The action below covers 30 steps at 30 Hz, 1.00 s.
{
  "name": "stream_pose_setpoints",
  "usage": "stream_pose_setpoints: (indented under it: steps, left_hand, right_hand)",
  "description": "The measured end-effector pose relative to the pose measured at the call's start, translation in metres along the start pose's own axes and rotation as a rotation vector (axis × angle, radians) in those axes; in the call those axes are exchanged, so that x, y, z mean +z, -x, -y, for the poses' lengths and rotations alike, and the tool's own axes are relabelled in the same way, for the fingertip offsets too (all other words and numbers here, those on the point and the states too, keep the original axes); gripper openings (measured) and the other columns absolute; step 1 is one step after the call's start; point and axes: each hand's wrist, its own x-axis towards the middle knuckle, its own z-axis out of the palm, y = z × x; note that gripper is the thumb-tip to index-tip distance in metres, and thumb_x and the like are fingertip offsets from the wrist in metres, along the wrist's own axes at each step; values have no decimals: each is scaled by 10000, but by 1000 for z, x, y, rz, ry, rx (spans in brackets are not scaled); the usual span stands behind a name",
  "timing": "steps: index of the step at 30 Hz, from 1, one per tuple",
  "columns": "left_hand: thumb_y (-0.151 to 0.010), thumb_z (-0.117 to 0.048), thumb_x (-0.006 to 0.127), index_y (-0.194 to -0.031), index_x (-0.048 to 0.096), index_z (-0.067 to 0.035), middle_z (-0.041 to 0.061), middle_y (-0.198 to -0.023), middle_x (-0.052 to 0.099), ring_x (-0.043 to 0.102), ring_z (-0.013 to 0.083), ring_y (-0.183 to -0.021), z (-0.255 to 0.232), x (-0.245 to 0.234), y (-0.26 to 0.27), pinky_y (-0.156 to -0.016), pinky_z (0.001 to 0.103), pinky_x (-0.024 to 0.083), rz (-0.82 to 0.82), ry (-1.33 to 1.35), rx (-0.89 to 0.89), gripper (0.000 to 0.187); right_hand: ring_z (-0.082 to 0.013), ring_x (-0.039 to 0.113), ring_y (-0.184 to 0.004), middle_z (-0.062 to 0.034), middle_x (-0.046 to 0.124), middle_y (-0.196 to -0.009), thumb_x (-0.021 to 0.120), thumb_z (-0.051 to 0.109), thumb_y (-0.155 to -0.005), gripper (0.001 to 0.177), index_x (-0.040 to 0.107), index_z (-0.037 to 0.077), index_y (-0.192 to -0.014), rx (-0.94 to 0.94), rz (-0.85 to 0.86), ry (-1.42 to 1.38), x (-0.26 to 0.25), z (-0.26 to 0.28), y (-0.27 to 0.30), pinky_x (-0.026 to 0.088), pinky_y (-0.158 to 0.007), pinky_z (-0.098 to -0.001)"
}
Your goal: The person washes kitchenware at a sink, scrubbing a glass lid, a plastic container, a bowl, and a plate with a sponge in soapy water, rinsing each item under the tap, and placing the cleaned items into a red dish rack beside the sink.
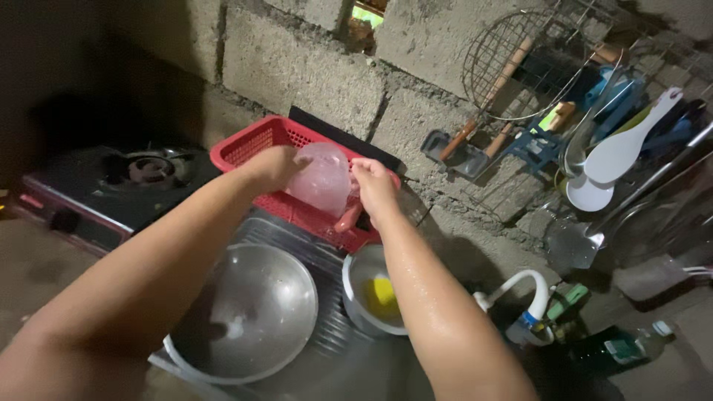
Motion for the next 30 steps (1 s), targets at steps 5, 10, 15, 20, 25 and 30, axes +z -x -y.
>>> stream_pose_setpoints:
  steps: [5,10,15,20,25,30]
  left_hand:
    - [-873,-393,707,-1363,620,-76,219,-1160,746,727,363,-1040,-1,23,-10,-899,426,566,107,-491,293,590]
    - [-792,-524,793,-1505,438,-135,197,-1343,637,617,370,-1227,-51,5,38,-1090,550,411,81,-214,-120,886]
    - [-801,-421,801,-1500,410,-177,204,-1402,534,461,396,-1340,-92,15,102,-1087,759,182,-324,-102,-11,838]
    - [-797,-162,753,-1382,514,-103,171,-1379,556,465,393,-1396,-100,102,183,-1167,615,303,-801,103,373,635]
    - [-728,-114,727,-1277,547,-92,160,-1281,568,507,404,-1271,-122,226,257,-1111,536,357,-572,247,390,578]
    - [-791,-103,733,-1307,590,-114,212,-1241,550,499,448,-1194,-145,327,294,-1035,512,398,38,328,252,535]
  right_hand:
    - [-127,646,-798,-57,727,-1006,571,268,-1010,338,649,61,-1265,122,35,47,-13,-21,4,546,-764,-291]
    - [-134,655,-837,-73,730,-1030,582,232,-1026,302,665,38,-1241,-1,-57,30,-37,-16,28,502,-743,-295]
    - [-119,673,-914,-48,706,-1066,566,188,-1061,236,668,15,-1185,-309,-391,28,-83,-16,100,549,-842,-274]
    - [-123,592,-808,-44,638,-885,575,166,-1069,203,679,21,-1167,-260,-704,48,-130,-82,207,508,-770,-265]
    - [-143,589,-746,-40,632,-827,586,178,-1038,182,678,45,-1121,104,-874,-93,-183,-202,315,497,-695,-288]
    - [-309,668,-997,-156,699,-1050,564,213,-1038,233,661,36,-1156,349,-383,660,-221,-263,432,517,-891,-442]
